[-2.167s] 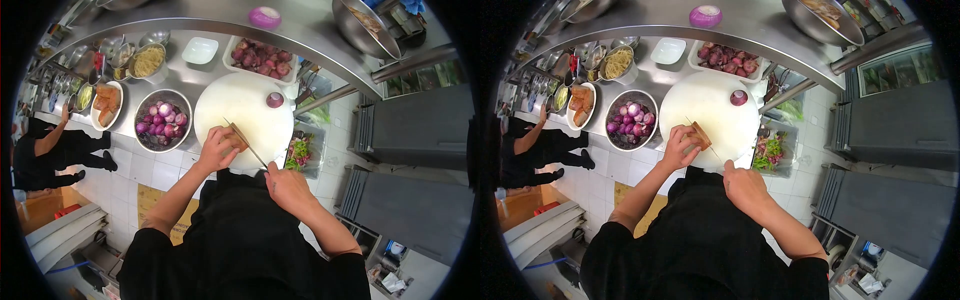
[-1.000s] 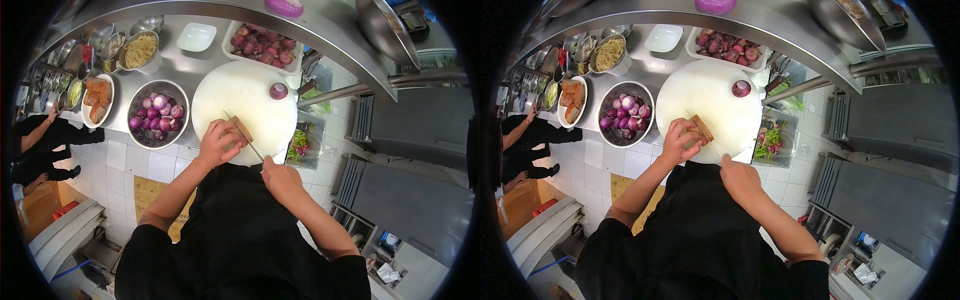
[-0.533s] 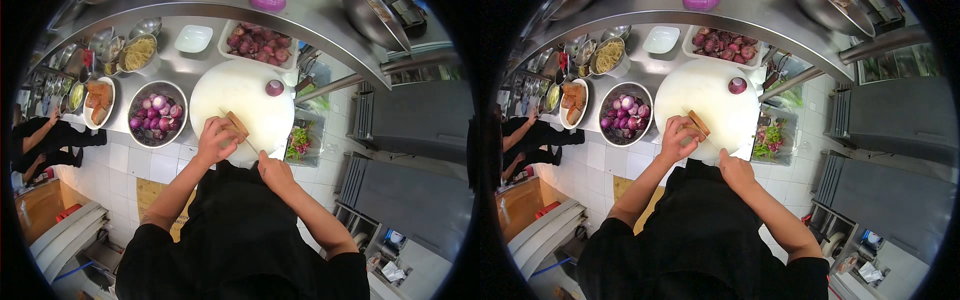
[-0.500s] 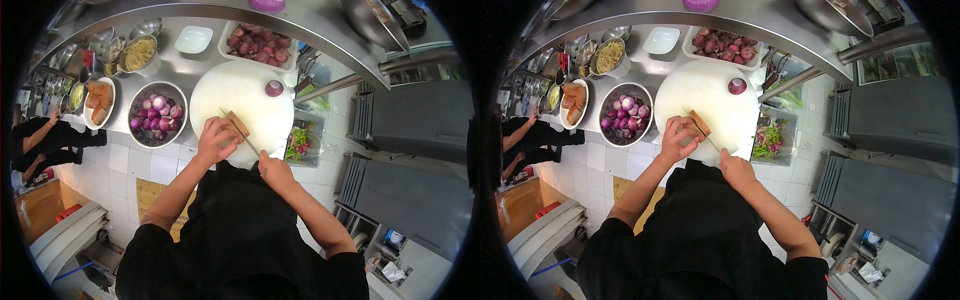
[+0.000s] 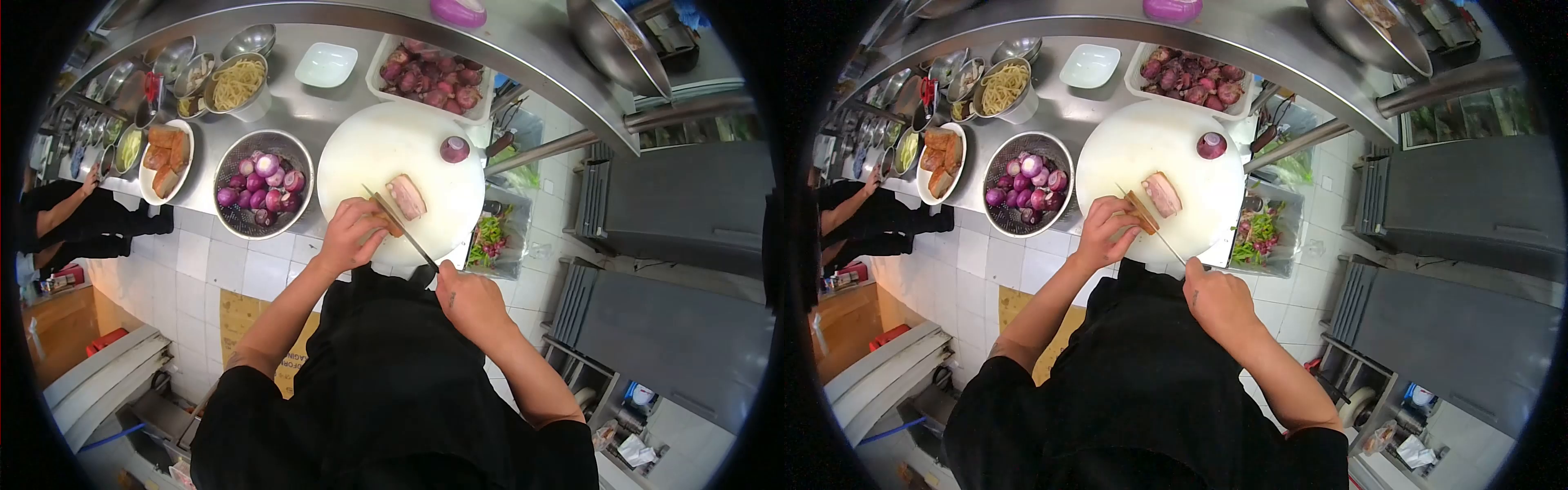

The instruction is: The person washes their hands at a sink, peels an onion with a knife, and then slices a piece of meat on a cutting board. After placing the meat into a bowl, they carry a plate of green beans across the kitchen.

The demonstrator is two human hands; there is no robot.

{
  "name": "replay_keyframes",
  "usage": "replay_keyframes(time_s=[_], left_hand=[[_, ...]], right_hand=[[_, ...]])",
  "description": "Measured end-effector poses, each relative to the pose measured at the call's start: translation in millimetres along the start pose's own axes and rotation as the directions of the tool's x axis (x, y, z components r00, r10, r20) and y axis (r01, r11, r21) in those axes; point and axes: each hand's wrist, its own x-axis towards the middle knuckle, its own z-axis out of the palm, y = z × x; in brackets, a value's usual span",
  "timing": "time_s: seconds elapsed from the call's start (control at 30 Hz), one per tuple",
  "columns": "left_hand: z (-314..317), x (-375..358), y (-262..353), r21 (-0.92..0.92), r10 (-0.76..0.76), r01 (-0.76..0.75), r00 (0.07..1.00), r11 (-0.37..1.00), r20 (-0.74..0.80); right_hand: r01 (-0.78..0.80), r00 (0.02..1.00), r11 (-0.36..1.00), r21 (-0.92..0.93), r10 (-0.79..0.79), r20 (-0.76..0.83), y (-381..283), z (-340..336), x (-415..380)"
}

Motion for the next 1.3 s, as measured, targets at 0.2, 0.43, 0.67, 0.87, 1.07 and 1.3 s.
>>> replay_keyframes(time_s=[0.2, 0.43, 0.67, 0.87, 1.07, 1.3], left_hand=[[6.1, -3.0, -8.0, 0.000, 0.001, -0.001, 1.000, 1.000, -0.012], [4.4, 0.6, -9.0, -0.001, 0.002, -0.002, 1.000, 1.000, -0.018], [7.0, 1.0, -7.2, -0.004, -0.015, 0.015, 1.000, 1.000, -0.023], [4.1, 3.2, -9.3, -0.004, -0.012, 0.012, 1.000, 1.000, -0.014], [6.1, 4.8, -11.3, 0.012, -0.031, 0.031, 0.999, 0.999, -0.026], [8.1, 7.2, -9.0, -0.018, -0.020, 0.020, 1.000, 1.000, 0.001]], right_hand=[[-0.034, 0.991, 0.998, -0.059, 0.042, 0.124, -16.8, -29.7, -10.9], [-0.060, 0.990, 0.998, -0.022, 0.062, 0.128, -30.7, -3.9, 54.0], [-0.110, 0.973, 0.993, -0.052, 0.118, 0.196, -15.8, -4.0, 21.5], [-0.034, 0.997, 0.999, 0.024, 0.032, 0.073, 0.2, 29.9, 27.1], [-0.080, 0.994, 0.997, -0.002, 0.080, 0.071, -1.4, 53.8, 52.2], [-0.048, 0.999, 0.998, 0.041, 0.046, 0.029, 19.8, 85.6, 67.3]])
